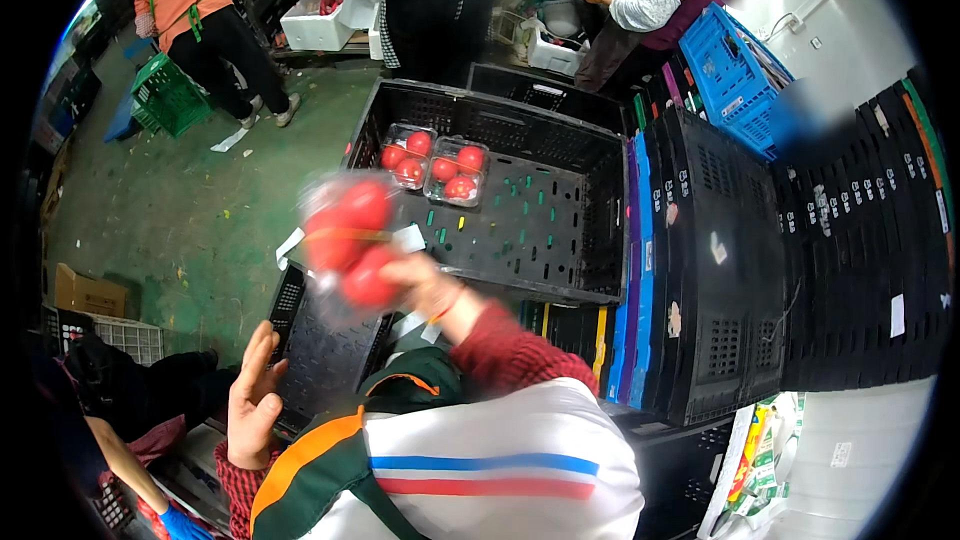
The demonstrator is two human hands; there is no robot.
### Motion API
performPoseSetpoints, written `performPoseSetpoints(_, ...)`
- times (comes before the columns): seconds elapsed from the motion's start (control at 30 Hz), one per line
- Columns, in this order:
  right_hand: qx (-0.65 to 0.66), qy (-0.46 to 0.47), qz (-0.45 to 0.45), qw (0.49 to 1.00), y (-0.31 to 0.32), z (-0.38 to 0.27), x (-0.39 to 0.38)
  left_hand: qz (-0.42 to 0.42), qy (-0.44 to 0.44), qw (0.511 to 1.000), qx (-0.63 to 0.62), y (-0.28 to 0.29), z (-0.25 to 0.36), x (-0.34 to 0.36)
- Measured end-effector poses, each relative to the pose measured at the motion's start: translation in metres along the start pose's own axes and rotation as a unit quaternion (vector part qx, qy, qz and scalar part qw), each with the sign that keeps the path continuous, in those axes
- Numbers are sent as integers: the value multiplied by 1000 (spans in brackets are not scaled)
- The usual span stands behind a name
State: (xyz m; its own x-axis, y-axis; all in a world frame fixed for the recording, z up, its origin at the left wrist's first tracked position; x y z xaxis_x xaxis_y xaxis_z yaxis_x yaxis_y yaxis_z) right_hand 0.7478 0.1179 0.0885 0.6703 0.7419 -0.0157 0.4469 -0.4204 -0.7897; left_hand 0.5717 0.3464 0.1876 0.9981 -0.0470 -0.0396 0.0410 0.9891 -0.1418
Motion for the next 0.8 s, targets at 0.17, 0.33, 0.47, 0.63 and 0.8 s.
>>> performPoseSetpoints(0.17,-274,37,378,884,174,-118,-63,169,146,973,-65,17,-44,-22)
performPoseSetpoints(0.33,-300,36,542,784,330,-143,-100,325,227,912,-108,23,-66,-60)
performPoseSetpoints(0.47,-773,-83,468,419,333,-151,-41,329,189,920,-94,15,-73,-95)
performPoseSetpoints(0.63,-731,226,277,582,152,-77,126,373,115,915,-99,-5,-90,-147)
performPoseSetpoints(0.8,-618,88,-145,768,-101,166,184,501,55,858,-94,-31,-100,-234)
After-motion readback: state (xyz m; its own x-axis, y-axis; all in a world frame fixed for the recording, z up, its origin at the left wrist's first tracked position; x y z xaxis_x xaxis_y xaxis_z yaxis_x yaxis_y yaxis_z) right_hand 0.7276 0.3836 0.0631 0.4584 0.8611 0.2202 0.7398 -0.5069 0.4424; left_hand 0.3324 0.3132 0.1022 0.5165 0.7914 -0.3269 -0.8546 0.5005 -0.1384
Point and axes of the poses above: each hand's wrist, its own x-axis towards the middle knuckle, its own y-axis out of the back of the hand, z = x × y, the point moved 3 cm from there along x, towards the middle knuckle, and after that the axes turned 3 degrees about -x, right-handed, at the moved point
